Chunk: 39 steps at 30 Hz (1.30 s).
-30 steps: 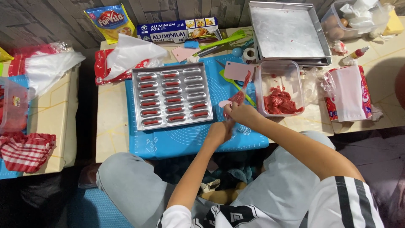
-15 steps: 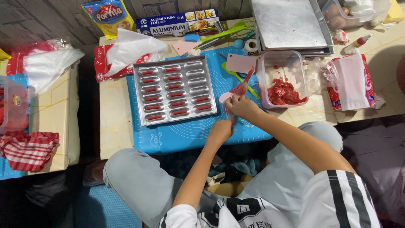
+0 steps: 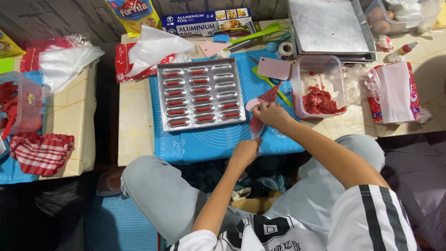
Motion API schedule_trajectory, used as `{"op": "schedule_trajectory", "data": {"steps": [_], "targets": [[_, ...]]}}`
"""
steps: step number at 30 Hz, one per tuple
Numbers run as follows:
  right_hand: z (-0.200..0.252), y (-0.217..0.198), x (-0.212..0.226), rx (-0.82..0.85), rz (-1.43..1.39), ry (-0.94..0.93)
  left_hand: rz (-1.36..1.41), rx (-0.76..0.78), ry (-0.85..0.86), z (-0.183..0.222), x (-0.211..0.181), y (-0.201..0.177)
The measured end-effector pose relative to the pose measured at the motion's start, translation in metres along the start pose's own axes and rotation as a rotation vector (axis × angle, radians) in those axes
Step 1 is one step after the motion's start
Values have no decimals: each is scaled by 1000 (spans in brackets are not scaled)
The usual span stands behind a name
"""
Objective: Filling a multi-cavity metal mold with red dough using a piping bag and leveling the surface with a small spatula.
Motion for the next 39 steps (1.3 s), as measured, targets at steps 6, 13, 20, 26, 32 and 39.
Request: {"op": "schedule_trajectory", "data": {"steps": [6,13,20,26,32,39], "targets": [[-1,3,2,-7,5,-8,17,0,5,15,-5,3],[-3,4,6,-45,-3,7,42,14,-20,17,12,18],[-4,-1,3,-136,34,31,61,8,-21,23,17,24],[-4,-2,7,-287,97,86,71,-9,10,27,19,27],[-6,-14,1,-182,48,60,89,-20,31,30,16,24],[-19,-17,-64,-251,30,119,181,15,-40,7,36,22]]}}
Point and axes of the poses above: each hand's wrist, its own z-axis away from the middle knuckle, its own y-axis out of the palm, x = y × z, the point moved 4 cm from there along -z, towards the middle knuckle, and after that the axes turned 15 degrees about z, right-handed, at the moved point
